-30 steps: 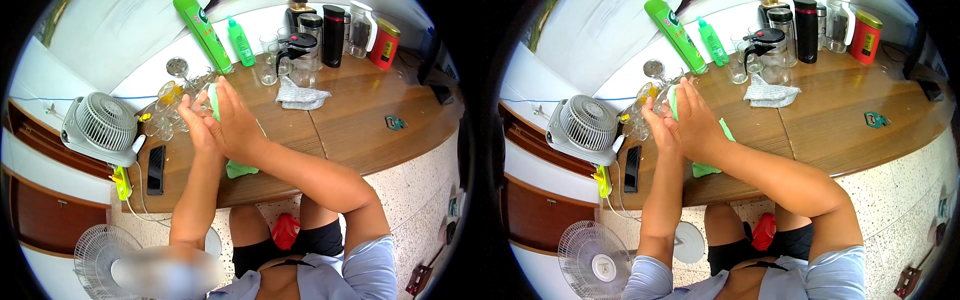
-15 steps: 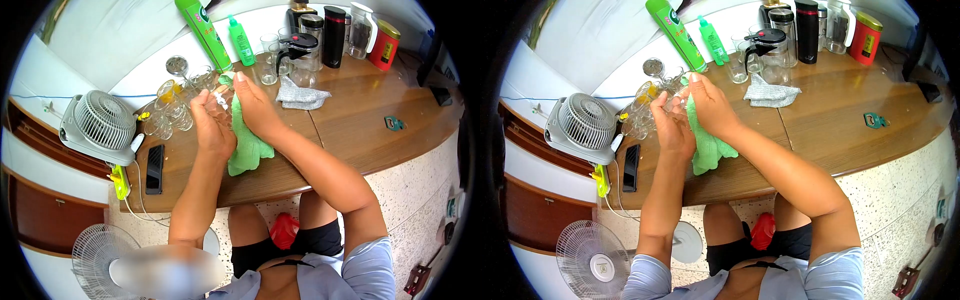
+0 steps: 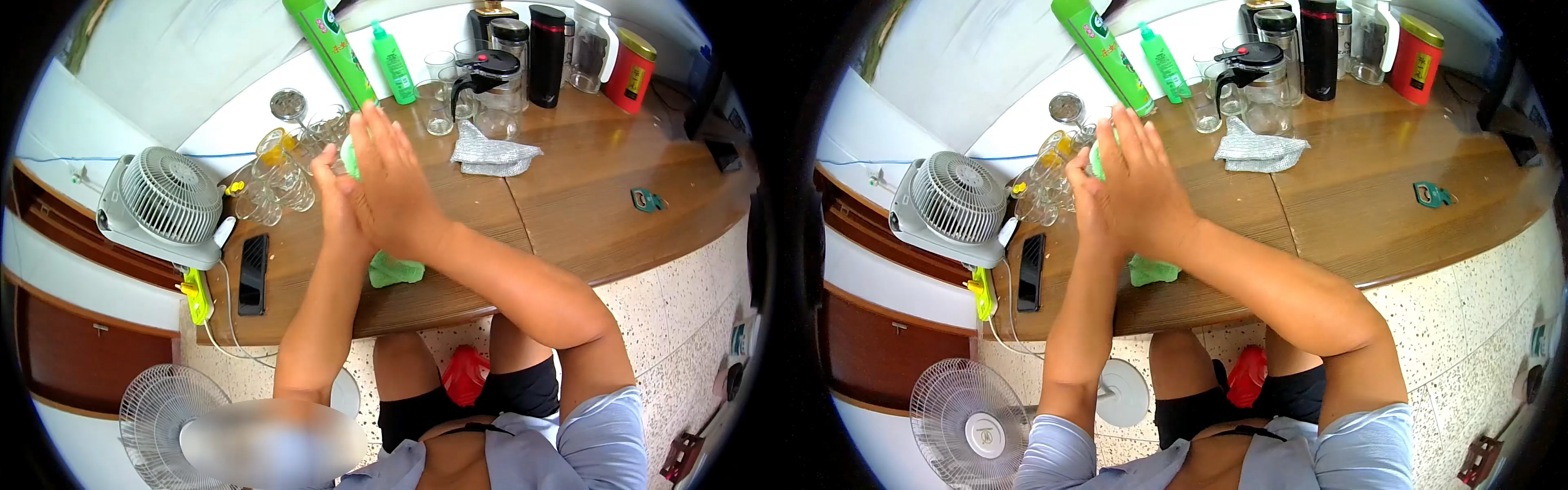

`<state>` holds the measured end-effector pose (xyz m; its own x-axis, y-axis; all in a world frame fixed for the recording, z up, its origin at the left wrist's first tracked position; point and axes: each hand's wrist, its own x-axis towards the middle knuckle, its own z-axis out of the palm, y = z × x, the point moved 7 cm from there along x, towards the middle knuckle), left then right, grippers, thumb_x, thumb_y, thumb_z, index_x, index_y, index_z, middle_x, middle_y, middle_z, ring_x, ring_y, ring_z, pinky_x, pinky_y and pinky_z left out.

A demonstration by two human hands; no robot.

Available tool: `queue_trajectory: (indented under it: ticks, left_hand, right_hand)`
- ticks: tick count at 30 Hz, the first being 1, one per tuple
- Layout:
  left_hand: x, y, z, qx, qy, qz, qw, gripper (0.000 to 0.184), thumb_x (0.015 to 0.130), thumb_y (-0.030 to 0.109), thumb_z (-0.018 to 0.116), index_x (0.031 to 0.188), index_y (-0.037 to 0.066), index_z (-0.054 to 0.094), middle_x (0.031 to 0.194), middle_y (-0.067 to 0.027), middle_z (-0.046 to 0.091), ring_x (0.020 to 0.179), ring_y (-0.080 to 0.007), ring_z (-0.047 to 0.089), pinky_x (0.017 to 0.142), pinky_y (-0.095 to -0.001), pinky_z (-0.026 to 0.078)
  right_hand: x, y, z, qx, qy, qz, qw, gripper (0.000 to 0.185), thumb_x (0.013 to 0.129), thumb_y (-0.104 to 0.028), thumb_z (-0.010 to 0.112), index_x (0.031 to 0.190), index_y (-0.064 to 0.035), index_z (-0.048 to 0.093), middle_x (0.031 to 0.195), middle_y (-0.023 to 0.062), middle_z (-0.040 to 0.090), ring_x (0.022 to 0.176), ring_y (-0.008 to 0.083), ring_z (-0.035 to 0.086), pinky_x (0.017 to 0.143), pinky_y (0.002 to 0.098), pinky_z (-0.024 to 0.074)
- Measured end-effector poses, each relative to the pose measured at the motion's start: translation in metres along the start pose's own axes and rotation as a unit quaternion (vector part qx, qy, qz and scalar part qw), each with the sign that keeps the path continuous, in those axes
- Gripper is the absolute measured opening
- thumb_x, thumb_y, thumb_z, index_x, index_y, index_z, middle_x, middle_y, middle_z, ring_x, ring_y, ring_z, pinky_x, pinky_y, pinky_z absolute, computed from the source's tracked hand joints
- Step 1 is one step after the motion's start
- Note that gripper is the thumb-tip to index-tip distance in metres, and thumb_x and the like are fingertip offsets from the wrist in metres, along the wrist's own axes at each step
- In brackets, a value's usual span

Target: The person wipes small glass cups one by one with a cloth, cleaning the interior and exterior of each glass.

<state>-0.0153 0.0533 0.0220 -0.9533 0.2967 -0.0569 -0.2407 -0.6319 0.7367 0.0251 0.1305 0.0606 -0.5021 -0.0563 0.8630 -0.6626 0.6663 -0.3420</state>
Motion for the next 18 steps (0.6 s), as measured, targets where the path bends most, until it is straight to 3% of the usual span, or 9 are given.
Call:
queue_trajectory:
  ticks: [3,6,9,12,15,16,18]
  left_hand:
    - [0.005,-0.006,-0.008,0.057,0.101,0.047,0.992,0.062,0.104,0.06,0.052,0.134,0.007,0.062,0.131,-0.0086,0.068,0.123,-0.0237,0.064,0.108,-0.038,0.051]
    - [0.004,-0.001,-0.007,0.115,0.091,0.07,0.987,0.059,0.103,0.059,0.055,0.129,0.007,0.064,0.127,-0.0077,0.07,0.119,-0.022,0.064,0.104,-0.0382,0.051]
    - [-0.005,0.003,0.003,0.117,0.078,0.076,0.987,0.057,0.102,0.057,0.057,0.127,0.007,0.066,0.123,-0.0079,0.071,0.115,-0.0224,0.064,0.102,-0.0401,0.051]
    - [0.01,0.009,-0.006,0.016,0.023,0.095,0.995,0.055,0.106,0.057,0.049,0.117,0.007,0.067,0.113,-0.008,0.073,0.111,-0.0228,0.066,0.099,-0.0387,0.05]
    - [0.011,0.014,-0.009,0.014,0.008,0.111,0.994,0.06,0.107,0.058,0.047,0.122,0.004,0.066,0.113,-0.0094,0.073,0.107,-0.024,0.067,0.096,-0.0377,0.052]
    - [0.011,0.017,-0.014,0.027,0.05,0.119,0.991,0.064,0.106,0.06,0.047,0.129,0.002,0.063,0.114,-0.0102,0.073,0.104,-0.0251,0.068,0.095,-0.0378,0.053]
    - [0.012,0.017,-0.022,0.023,0.064,0.101,0.993,0.066,0.106,0.062,0.048,0.128,0.002,0.065,0.114,-0.01,0.074,0.103,-0.025,0.068,0.095,-0.038,0.052]
  right_hand:
    - [0.01,0.022,-0.012,0.071,0.043,0.055,0.995,0.061,0.116,-0.032,0.046,0.158,0.0113,0.041,0.156,0.035,0.051,0.151,0.0476,0.045,0.127,0.0511,0.0333]
    - [0.012,0.049,-0.011,0.273,0.034,0.236,0.932,0.055,0.118,-0.037,0.042,0.145,0.0078,0.059,0.14,0.0272,0.067,0.136,0.0386,0.062,0.117,0.043,0.0451]
    - [0.006,0.069,0.004,0.34,0.055,0.282,0.896,0.052,0.118,-0.039,0.04,0.128,0.0022,0.069,0.12,0.0273,0.074,0.116,0.0461,0.069,0.101,0.0481,0.0533]
    - [-0.004,0.077,0.01,0.313,-0.022,0.374,0.873,0.05,0.118,-0.039,0.038,0.119,-0.0019,0.072,0.118,0.0241,0.076,0.109,0.0442,0.071,0.098,0.0475,0.0539]
    - [-0.007,0.054,0.014,0.36,0.01,0.3,0.883,0.05,0.117,-0.041,0.041,0.113,-0.0025,0.073,0.111,0.0223,0.077,0.105,0.0426,0.072,0.095,0.0499,0.0539]
    - [-0.006,0.042,0.009,0.359,-0.015,0.283,0.889,0.044,0.117,-0.037,0.043,0.118,-0.0015,0.069,0.113,0.025,0.074,0.108,0.0456,0.069,0.096,0.0517,0.0523]
    - [-0.007,0.026,0.011,0.29,0.014,0.201,0.936,0.038,0.116,-0.032,0.045,0.122,-0.0001,0.065,0.115,0.0282,0.07,0.11,0.0477,0.065,0.096,0.0517,0.0513]
